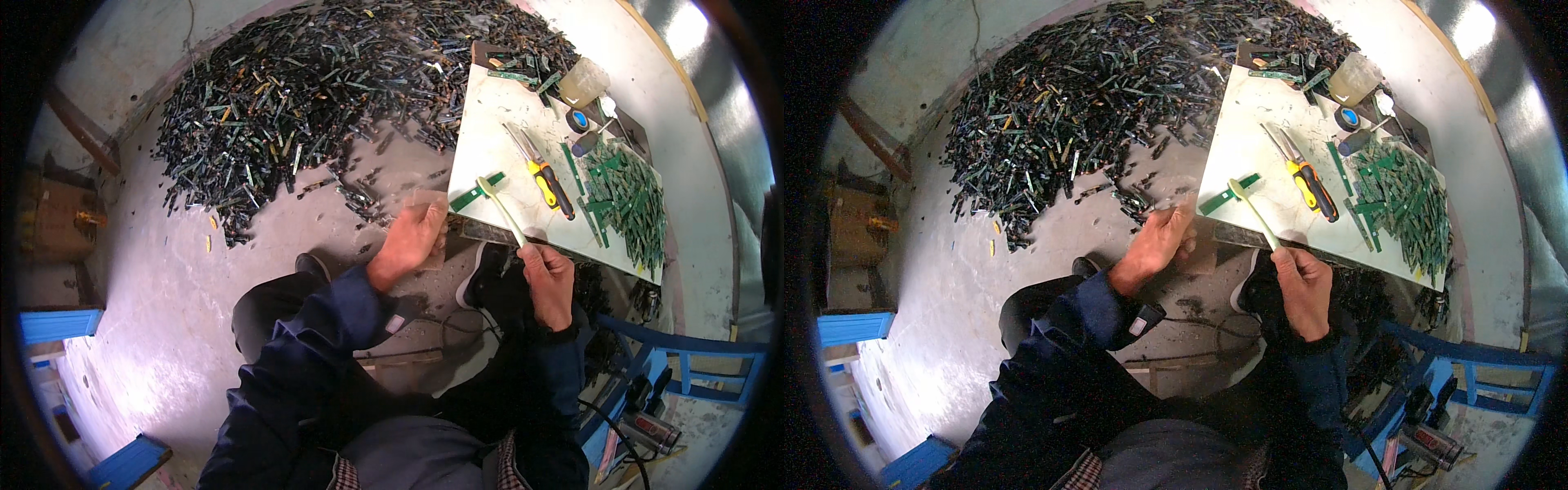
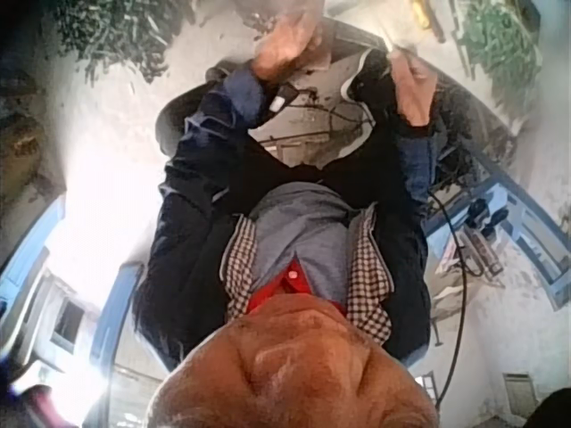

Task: The person sits on the floor and uses pliers to strip green plastic insulation from black cylindrical components. They also use a brush to clean the components and place the processed items on a nearby table.

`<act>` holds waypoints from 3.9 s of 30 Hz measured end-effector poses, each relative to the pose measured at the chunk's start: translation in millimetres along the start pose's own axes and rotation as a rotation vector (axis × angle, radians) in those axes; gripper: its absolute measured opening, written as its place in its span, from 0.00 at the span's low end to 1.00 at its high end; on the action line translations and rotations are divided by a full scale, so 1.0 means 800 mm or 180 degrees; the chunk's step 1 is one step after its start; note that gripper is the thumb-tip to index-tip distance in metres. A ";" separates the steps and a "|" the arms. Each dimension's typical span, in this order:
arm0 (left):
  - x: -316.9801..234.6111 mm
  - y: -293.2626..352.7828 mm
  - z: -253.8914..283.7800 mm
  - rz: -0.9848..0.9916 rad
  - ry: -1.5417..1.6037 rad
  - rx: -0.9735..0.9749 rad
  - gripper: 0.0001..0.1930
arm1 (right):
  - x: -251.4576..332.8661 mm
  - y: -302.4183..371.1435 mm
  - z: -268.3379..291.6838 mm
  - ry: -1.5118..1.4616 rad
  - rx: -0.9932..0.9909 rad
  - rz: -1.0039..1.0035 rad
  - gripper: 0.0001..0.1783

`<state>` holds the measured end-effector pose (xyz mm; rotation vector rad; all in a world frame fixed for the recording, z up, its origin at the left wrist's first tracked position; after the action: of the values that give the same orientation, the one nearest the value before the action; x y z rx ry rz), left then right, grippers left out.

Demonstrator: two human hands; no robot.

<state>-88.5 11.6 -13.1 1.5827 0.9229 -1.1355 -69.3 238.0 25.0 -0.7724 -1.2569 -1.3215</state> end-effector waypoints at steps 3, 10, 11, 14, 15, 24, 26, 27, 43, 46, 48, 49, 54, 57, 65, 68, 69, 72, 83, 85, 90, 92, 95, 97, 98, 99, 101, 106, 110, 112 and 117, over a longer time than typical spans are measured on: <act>0.002 0.000 -0.002 0.0143 -0.0034 -0.0049 0.36 | 0.001 0.004 -0.006 0.0027 0.0233 -0.0039 0.13; 0.006 -0.008 -0.006 -0.0022 0.0004 0.0188 0.30 | 0.000 0.005 -0.011 0.0157 0.0307 0.0048 0.13; 0.009 -0.008 -0.006 0.0010 0.0087 0.0212 0.29 | -0.001 0.003 -0.006 0.0236 0.0258 0.0034 0.14; 0.010 -0.007 -0.007 0.0005 0.0385 0.0226 0.27 | -0.003 0.001 0.011 0.0209 -0.0089 0.0111 0.14; 0.009 -0.006 -0.007 -0.0016 0.0495 0.0218 0.26 | 0.000 0.002 0.015 0.0137 -0.0224 0.0162 0.13; 0.007 -0.005 -0.009 -0.0006 0.0931 0.0191 0.25 | 0.001 -0.002 0.023 0.0467 -0.0462 0.0266 0.13; 0.003 -0.003 -0.008 0.0115 0.0737 0.0215 0.25 | 0.012 0.003 0.018 0.0459 -0.0314 0.0376 0.14; 0.002 -0.003 -0.007 0.0178 0.0638 0.0228 0.25 | 0.016 0.007 0.006 0.0537 -0.0166 0.0494 0.14; 0.003 -0.001 -0.008 -0.0477 0.0311 0.0617 0.21 | 0.003 -0.004 0.002 0.0409 -0.0472 0.0499 0.14; -0.012 0.006 -0.023 0.0055 0.0531 0.0846 0.24 | 0.007 -0.011 -0.033 -0.0239 -0.0197 0.0407 0.09; -0.020 0.015 -0.033 0.0192 0.0381 0.1125 0.25 | 0.005 -0.018 -0.051 -0.1077 -0.0062 0.0512 0.10; -0.016 0.017 -0.039 0.0334 0.0348 0.1227 0.25 | -0.003 -0.023 -0.053 -0.1340 -0.0046 0.0635 0.10; -0.010 0.038 -0.066 0.0442 0.0293 0.1718 0.26 | 0.021 -0.011 -0.051 -0.0578 -0.0290 0.0841 0.09; -0.015 0.042 -0.069 0.0449 0.0087 0.1871 0.29 | 0.048 -0.005 -0.033 -0.0295 -0.0663 0.1408 0.06; -0.008 0.051 -0.050 0.0370 -0.0575 0.1488 0.25 | 0.064 -0.054 0.195 -0.0449 -0.2177 0.0809 0.16; -0.001 0.052 -0.047 0.0256 -0.1229 0.1383 0.23 | 0.061 -0.089 0.262 -0.0101 -0.1802 0.0334 0.14; -0.003 0.050 -0.049 0.0230 -0.1353 0.1407 0.22 | 0.049 -0.096 0.292 0.0100 -0.1706 0.0198 0.14; -0.007 0.050 -0.049 0.0139 -0.1729 0.1333 0.21 | 0.023 -0.106 0.341 0.0636 -0.1784 0.0132 0.12; 0.025 0.056 -0.050 -0.0424 -0.2576 0.1047 0.19 | 0.129 -0.138 0.260 -0.0400 -0.1078 0.0588 0.07; 0.023 0.055 -0.046 -0.0322 -0.2758 0.1029 0.19 | 0.146 -0.164 0.248 -0.0496 -0.1076 0.0667 0.06; 0.028 0.052 -0.032 -0.0306 -0.3012 0.0847 0.19 | 0.163 -0.233 0.244 -0.0960 -0.0832 0.0430 0.06; 0.034 0.052 -0.024 -0.0323 -0.2985 0.0749 0.19 | 0.163 -0.257 0.240 -0.1112 -0.0581 0.0510 0.09; 0.043 0.051 -0.017 -0.0136 -0.2991 0.0759 0.21 | 0.164 -0.279 0.251 -0.1342 -0.0130 0.0562 0.16; 0.051 0.057 -0.010 -0.0077 -0.3108 0.0670 0.21 | 0.162 -0.268 0.243 -0.0174 0.0036 0.1343 0.10; 0.054 0.055 -0.011 -0.0099 -0.3142 0.0678 0.21 | 0.150 -0.274 0.277 -0.1641 -0.0701 0.0679 0.11; 0.047 0.057 -0.008 -0.0095 -0.3037 0.0685 0.21 | 0.142 -0.261 0.283 -0.1131 -0.0661 0.1058 0.13; 0.057 0.054 -0.001 -0.0065 -0.3104 0.0635 0.21 | 0.157 -0.194 0.229 -0.1196 -0.0832 0.1142 0.15; 0.109 0.049 0.035 0.0040 -0.2856 0.0075 0.20 | 0.131 -0.029 0.073 -0.0372 -0.0260 0.1317 0.11; 0.185 0.026 0.073 0.0538 -0.2413 -0.0472 0.20 | 0.071 0.050 -0.006 0.0491 0.0113 0.0521 0.10; 0.222 0.022 0.087 0.0762 -0.2350 -0.0697 0.19 | 0.031 0.063 -0.010 0.0551 0.0444 0.0165 0.10; 0.403 0.001 0.122 0.0586 -0.2159 -0.1452 0.20 | -0.035 0.058 -0.033 0.0888 0.0997 -0.0433 0.09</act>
<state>-19.8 -66.7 -333.6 0.8046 0.5122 -1.1204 -14.0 227.6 3.4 -0.2758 -1.2653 -1.2501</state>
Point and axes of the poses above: each hand's wrist, its own y-axis away from the middle knuckle, its own z-axis out of the back of the hand, x = y × z, the point moved 4 cm from there along -y, towards the middle knuckle, and after that the axes turned 10 degrees about x, right-handed, at the moved point
